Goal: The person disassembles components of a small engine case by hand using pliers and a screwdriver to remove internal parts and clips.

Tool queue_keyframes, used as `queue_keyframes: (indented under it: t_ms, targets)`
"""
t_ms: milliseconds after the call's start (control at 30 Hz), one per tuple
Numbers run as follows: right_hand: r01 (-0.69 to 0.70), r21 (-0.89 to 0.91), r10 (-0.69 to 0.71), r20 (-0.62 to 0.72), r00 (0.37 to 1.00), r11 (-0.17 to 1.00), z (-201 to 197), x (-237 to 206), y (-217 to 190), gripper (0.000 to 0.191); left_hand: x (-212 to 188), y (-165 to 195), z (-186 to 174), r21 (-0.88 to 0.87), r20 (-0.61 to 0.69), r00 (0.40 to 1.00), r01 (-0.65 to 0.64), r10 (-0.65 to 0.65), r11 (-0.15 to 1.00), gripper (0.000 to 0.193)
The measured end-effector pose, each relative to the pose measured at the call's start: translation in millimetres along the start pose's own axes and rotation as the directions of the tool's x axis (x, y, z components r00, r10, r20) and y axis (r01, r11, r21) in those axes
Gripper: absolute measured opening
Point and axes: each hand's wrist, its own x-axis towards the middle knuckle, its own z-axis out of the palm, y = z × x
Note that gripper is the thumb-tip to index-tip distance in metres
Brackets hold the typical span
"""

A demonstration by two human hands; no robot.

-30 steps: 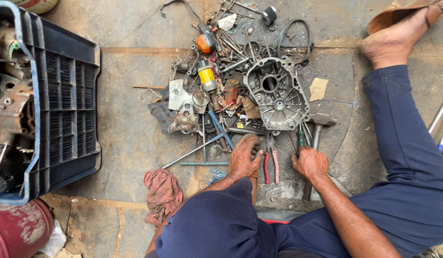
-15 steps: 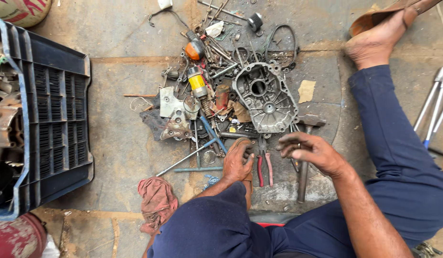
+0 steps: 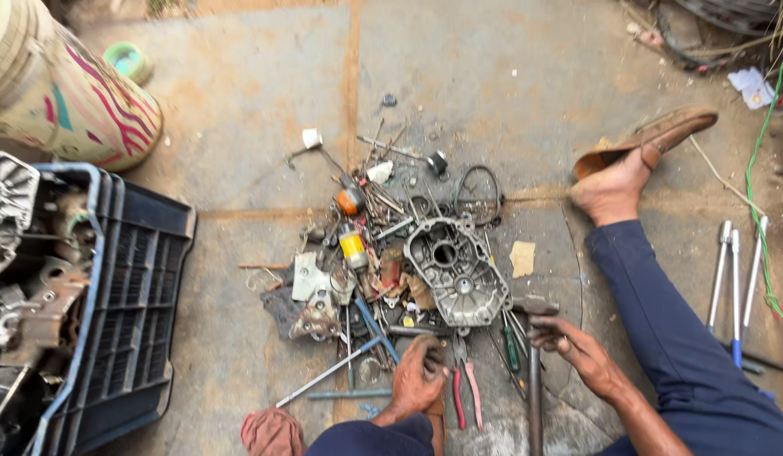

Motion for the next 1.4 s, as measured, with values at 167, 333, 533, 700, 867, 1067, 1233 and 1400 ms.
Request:
queue_keyframes:
  t_ms: [167, 333, 533, 700, 867, 1067, 1233, 1400]
  targets:
    - [-0.353, 0.243, 0.401, -0.190, 0.896, 0.904, -10, 10, 61, 0.073, 6, 5, -19, 0.062, 0.232, 0.853, -0.492, 0.467, 0.869, 0.057]
    - [-0.372, 0.151, 0.400, -0.268, 0.876, 0.916, -13, 17, 8, 0.060, 32, 32, -35, -0.167, 0.483, 0.875, 0.138, -0.041, 0.976, 0.045]
    - [0.222, -0.371, -0.428, -0.698, 0.574, 0.902, -124, 98, -173, 0.059, 99, 152, -126, 0.378, -0.112, 0.992, 0.102, -0.064, 0.920, 0.046]
    - [0.231, -0.463, -0.513, -0.695, 0.504, 0.855, -126, 80, -184, 0.058, 157, 288, -206, 0.628, -0.245, 0.944, -0.018, 0.220, 0.778, 0.053]
    - [0.226, -0.493, -0.536, -0.692, 0.484, 0.840, -113, 66, -201, 0.058, 165, 391, -229, 0.943, -0.316, 0.624, 0.127, 0.714, 0.307, 0.083]
    - [0.222, -0.527, -0.565, -0.687, 0.458, 0.821, -107, 72, -197, 0.057, 172, 375, -194, 0.958, -0.260, 0.430, 0.004, 0.864, 0.286, 0.098]
    - [0.217, -0.561, -0.593, -0.673, 0.442, 0.799, -103, 82, -204, 0.057, 190, 354, -201, 0.967, -0.206, 0.447, -0.043, 0.871, 0.251, 0.098]
    - [0.206, -0.577, -0.603, -0.677, 0.421, 0.791, -103, 93, -206, 0.057, 208, 372, -202, 0.957, -0.236, 0.349, -0.078, 0.907, 0.279, 0.098]
